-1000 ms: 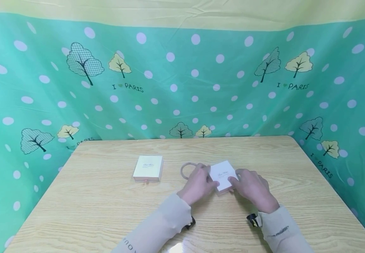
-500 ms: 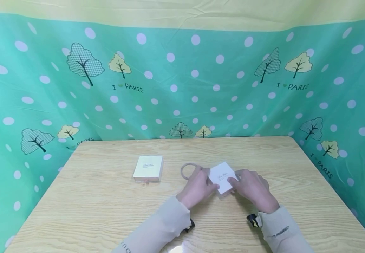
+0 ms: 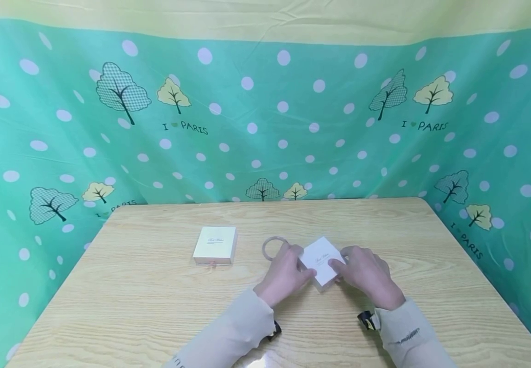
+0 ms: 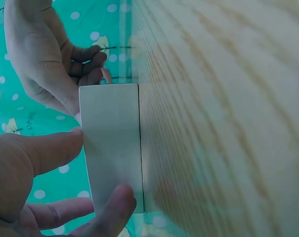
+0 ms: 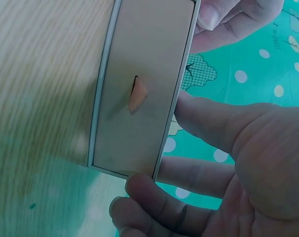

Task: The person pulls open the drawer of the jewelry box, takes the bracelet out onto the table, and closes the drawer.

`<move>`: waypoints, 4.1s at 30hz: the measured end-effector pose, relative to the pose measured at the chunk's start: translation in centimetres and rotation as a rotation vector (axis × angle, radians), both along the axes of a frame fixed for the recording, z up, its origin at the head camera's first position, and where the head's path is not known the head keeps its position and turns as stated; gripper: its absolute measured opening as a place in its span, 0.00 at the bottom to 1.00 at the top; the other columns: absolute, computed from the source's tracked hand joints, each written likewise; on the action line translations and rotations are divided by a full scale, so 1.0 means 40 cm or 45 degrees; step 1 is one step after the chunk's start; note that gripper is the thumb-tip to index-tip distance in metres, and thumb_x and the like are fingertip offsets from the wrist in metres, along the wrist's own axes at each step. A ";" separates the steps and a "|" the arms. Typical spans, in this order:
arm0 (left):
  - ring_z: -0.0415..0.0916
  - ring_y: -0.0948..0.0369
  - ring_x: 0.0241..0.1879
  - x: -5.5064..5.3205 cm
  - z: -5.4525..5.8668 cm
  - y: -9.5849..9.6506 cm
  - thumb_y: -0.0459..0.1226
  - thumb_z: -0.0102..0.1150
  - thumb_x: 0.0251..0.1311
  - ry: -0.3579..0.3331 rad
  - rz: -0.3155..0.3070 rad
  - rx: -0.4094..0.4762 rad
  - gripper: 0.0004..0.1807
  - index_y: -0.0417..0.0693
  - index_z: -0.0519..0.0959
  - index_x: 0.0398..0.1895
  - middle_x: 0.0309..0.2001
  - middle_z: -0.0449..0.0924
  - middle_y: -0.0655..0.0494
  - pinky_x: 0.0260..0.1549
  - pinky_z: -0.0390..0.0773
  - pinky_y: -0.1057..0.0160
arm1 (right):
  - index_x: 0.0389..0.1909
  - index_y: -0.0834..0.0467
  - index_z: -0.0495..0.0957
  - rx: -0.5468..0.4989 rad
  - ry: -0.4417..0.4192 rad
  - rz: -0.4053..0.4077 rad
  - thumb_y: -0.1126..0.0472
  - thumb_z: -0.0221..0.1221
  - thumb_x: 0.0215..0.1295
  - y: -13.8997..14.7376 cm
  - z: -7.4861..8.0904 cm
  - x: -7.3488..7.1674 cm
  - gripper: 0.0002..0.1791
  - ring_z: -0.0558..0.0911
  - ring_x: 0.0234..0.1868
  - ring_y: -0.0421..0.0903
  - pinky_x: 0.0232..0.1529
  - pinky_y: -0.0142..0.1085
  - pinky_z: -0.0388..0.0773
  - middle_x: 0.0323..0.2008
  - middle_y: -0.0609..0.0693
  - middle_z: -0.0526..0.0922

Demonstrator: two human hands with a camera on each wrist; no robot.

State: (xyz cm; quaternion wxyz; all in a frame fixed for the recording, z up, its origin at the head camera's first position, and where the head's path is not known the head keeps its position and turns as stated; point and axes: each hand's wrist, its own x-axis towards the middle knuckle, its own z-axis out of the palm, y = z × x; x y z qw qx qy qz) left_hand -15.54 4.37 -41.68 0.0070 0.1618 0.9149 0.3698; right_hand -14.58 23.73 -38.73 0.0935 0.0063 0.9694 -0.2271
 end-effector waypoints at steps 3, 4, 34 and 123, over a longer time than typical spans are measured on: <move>0.68 0.64 0.34 0.004 0.000 -0.002 0.43 0.72 0.48 -0.011 0.005 0.002 0.25 0.37 0.77 0.46 0.43 0.70 0.51 0.37 0.76 0.70 | 0.55 0.63 0.77 -0.002 -0.011 -0.002 0.40 0.58 0.62 -0.002 0.002 0.002 0.32 0.67 0.17 0.45 0.16 0.33 0.62 0.19 0.48 0.75; 0.68 0.64 0.35 0.005 0.001 -0.003 0.43 0.72 0.48 -0.015 0.008 0.006 0.25 0.37 0.77 0.46 0.43 0.70 0.51 0.37 0.76 0.70 | 0.55 0.63 0.76 0.000 -0.013 -0.005 0.40 0.58 0.62 -0.002 0.002 0.002 0.32 0.67 0.17 0.44 0.16 0.33 0.62 0.17 0.48 0.73; 0.71 0.61 0.37 0.012 0.007 -0.012 0.41 0.70 0.49 -0.020 0.031 0.008 0.22 0.36 0.76 0.43 0.40 0.72 0.50 0.38 0.77 0.67 | 0.38 0.60 0.77 0.015 -0.062 -0.033 0.42 0.61 0.61 -0.006 0.010 0.007 0.23 0.70 0.19 0.45 0.18 0.34 0.64 0.17 0.50 0.72; 0.67 0.66 0.27 0.054 -0.004 -0.080 0.40 0.71 0.48 -0.062 0.044 0.100 0.11 0.43 0.79 0.27 0.29 0.74 0.60 0.24 0.69 0.70 | 0.37 0.58 0.77 0.033 -0.044 0.034 0.41 0.63 0.58 -0.054 0.010 0.029 0.23 0.70 0.21 0.45 0.18 0.36 0.65 0.22 0.49 0.73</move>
